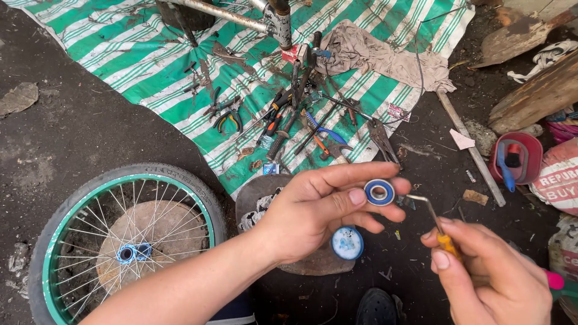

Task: The person is applying blue grease to a small ball bearing and using a small tool to work it in.

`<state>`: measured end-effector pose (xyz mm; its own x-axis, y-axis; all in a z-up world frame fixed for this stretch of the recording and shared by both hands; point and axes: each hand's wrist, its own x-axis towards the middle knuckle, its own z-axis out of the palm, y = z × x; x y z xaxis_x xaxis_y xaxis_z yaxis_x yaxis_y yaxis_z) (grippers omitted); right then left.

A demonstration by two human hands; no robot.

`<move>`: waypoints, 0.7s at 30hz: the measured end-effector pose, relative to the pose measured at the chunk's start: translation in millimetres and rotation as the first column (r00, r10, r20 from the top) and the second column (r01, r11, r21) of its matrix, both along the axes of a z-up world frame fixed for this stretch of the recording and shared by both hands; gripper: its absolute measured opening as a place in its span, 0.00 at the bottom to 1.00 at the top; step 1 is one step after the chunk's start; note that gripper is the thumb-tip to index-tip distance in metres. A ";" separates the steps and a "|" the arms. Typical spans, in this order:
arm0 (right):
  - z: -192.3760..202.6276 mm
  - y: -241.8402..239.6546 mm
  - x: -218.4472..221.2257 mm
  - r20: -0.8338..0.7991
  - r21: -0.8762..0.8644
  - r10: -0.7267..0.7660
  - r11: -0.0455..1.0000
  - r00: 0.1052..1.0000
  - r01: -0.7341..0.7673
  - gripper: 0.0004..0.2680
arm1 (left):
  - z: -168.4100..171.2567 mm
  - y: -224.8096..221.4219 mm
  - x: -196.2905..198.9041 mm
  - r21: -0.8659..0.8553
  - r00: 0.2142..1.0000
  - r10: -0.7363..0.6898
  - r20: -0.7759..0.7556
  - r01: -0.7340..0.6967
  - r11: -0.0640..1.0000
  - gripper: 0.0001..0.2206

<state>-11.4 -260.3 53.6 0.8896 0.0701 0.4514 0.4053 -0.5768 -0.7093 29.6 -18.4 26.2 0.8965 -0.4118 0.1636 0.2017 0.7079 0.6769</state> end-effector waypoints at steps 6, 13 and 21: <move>-11.4 -20.3 12.5 -0.276 0.116 0.047 0.993 0.960 -0.015 0.14 | 14.9 -9.6 -11.3 0.407 0.949 0.298 0.108 -0.315 0.857 0.22; -20.7 -30.2 20.6 -0.192 -0.004 0.078 0.997 0.978 -0.080 0.13 | 11.9 -8.1 -6.8 0.458 0.922 0.379 0.075 -0.370 0.808 0.11; -36.1 -44.2 37.3 -0.385 0.379 0.278 0.917 0.880 -0.124 0.13 | 2.4 -4.7 -9.7 0.357 0.969 0.221 0.110 -0.246 0.901 0.28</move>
<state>25.9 -304.4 17.4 0.9811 0.1829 0.0635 0.1027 -0.2134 -0.9716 19.9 -23.1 28.6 0.9668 -0.2336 0.1034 0.0072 0.4297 0.9030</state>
